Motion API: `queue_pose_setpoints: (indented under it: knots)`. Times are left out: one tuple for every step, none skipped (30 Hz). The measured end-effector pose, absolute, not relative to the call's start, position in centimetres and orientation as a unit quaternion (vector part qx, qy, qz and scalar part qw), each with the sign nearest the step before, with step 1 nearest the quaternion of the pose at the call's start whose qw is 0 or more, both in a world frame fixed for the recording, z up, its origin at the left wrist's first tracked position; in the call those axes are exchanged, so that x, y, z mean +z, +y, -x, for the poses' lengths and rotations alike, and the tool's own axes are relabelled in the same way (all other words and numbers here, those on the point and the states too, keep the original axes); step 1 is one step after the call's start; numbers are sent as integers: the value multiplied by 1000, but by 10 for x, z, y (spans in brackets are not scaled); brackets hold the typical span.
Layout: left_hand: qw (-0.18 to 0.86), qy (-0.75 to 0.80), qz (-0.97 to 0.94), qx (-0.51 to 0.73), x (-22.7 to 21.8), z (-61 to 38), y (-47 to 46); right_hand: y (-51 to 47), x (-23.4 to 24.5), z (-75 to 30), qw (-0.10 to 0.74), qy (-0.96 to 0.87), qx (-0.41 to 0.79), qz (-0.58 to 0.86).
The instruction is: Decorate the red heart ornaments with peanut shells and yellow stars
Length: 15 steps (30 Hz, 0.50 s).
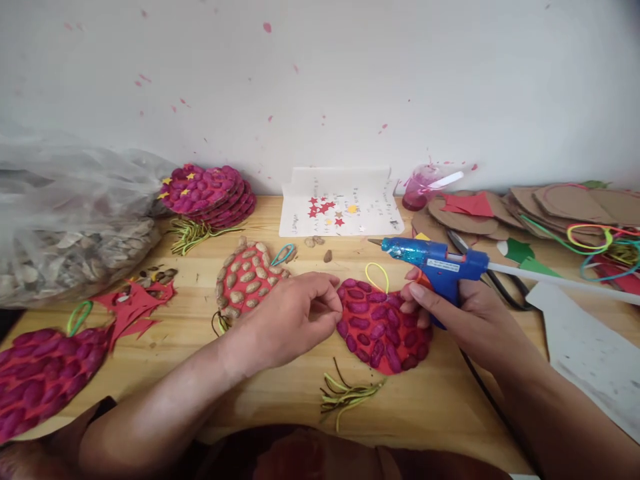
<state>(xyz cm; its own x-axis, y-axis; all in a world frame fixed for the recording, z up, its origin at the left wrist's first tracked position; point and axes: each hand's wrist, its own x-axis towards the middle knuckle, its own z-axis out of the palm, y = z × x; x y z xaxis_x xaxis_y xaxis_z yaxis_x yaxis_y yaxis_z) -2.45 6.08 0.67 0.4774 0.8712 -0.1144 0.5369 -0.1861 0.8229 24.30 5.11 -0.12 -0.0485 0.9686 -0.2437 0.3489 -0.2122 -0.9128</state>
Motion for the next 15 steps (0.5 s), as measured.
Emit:
queue_pose_setpoints:
  knots:
    - [427, 472, -748, 188, 8, 25, 60, 50, 0, -243, 316, -542, 484, 609]
    - [427, 472, -750, 182, 9, 25, 59, 49, 1, -242, 310, -546, 484, 609]
    - [429, 472, -749, 178, 10, 26, 58, 48, 2, -242, 305, -551, 481, 610]
    - [429, 474, -749, 177, 11, 26, 57, 47, 3, -241, 301, -556, 473, 613]
    - [426, 476, -749, 178, 12, 26, 57, 45, 4, -241, 299, -564, 461, 617]
    - [421, 477, -750, 181, 14, 27, 56, 44, 5, -241, 295, -576, 443, 620]
    - [413, 479, -752, 186, 15, 27, 55, 43, 6, -241, 289, -592, 423, 623]
    - [407, 478, -755, 190, 16, 27, 54, 42, 6, -242, 281, -607, 400, 626]
    - [402, 475, -759, 193, 17, 28, 53, 41, 5, -243, 271, -622, 379, 629]
    - [401, 467, -764, 193, 19, 28, 52, 40, 5, -244, 263, -637, 361, 629]
    - [404, 455, -770, 190, 20, 28, 50, 40, 5, -244, 258, -649, 345, 627]
    - [408, 440, -778, 187, 22, 28, 48, 39, 6, -245, 256, -659, 332, 624]
    - [414, 422, -786, 180, 24, 28, 46, 38, 6, -245, 256, -668, 323, 619]
    - [421, 405, -793, 172, 25, 27, 44, 36, 8, -246, 259, -678, 317, 611]
    - [428, 390, -798, 164, 27, 27, 42, 35, 10, -245, 260, -687, 318, 600]
